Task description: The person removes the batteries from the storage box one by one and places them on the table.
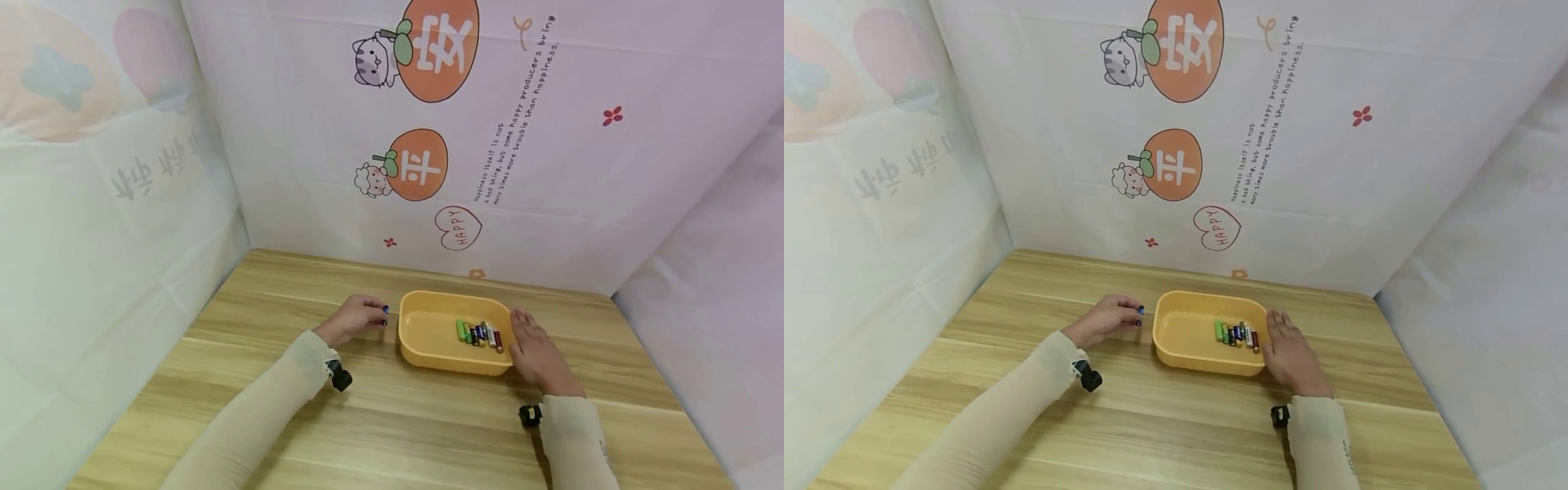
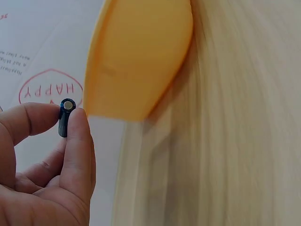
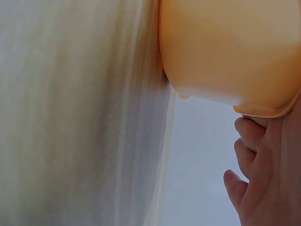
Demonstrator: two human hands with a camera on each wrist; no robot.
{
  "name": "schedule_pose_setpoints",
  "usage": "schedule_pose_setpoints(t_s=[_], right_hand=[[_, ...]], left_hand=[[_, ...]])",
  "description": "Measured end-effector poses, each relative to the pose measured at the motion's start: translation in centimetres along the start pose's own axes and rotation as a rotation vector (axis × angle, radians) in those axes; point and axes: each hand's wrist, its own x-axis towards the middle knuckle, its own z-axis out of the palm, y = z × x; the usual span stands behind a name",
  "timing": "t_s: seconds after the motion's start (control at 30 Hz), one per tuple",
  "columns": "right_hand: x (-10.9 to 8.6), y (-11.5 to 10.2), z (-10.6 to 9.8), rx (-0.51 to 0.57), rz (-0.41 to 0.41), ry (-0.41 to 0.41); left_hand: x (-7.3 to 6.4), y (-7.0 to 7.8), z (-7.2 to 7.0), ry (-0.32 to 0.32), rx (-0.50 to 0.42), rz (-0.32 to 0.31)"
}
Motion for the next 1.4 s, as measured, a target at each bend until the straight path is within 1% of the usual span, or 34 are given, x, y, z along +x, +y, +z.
schedule_pose_setpoints(t_s=[0.2,0.3,0.5,0.67,0.87,1.0,1.17,1.4], right_hand=[[-0.1,-0.2,-0.1,0.018,0.016,-0.009],[-0.2,-0.3,-0.1,0.018,0.021,-0.008],[-0.2,-0.5,-0.1,0.019,0.029,-0.01],[-0.3,-0.4,-0.1,0.022,0.027,-0.01],[-0.2,-0.3,0.0,0.039,0.025,-0.004],[-0.2,-0.4,-0.1,0.042,0.023,-0.009],[-0.1,-0.4,-0.1,0.037,0.015,-0.011],[0.0,-0.2,0.1,0.032,0.01,-0.012]], left_hand=[[-0.3,-1.0,-2.1,0.04,0.008,-0.013],[-0.5,-1.3,-3.0,0.047,0.007,-0.016],[-0.5,-1.9,-4.1,0.06,0.031,-0.016],[-0.4,-2.1,-4.5,0.078,0.054,-0.042],[-0.3,-2.4,-4.6,0.101,0.108,-0.053],[0.0,-2.5,-4.7,0.099,0.151,-0.042],[0.3,-2.8,-4.7,0.097,0.226,-0.024],[0.5,-2.6,-4.7,0.121,0.309,-0.006]])
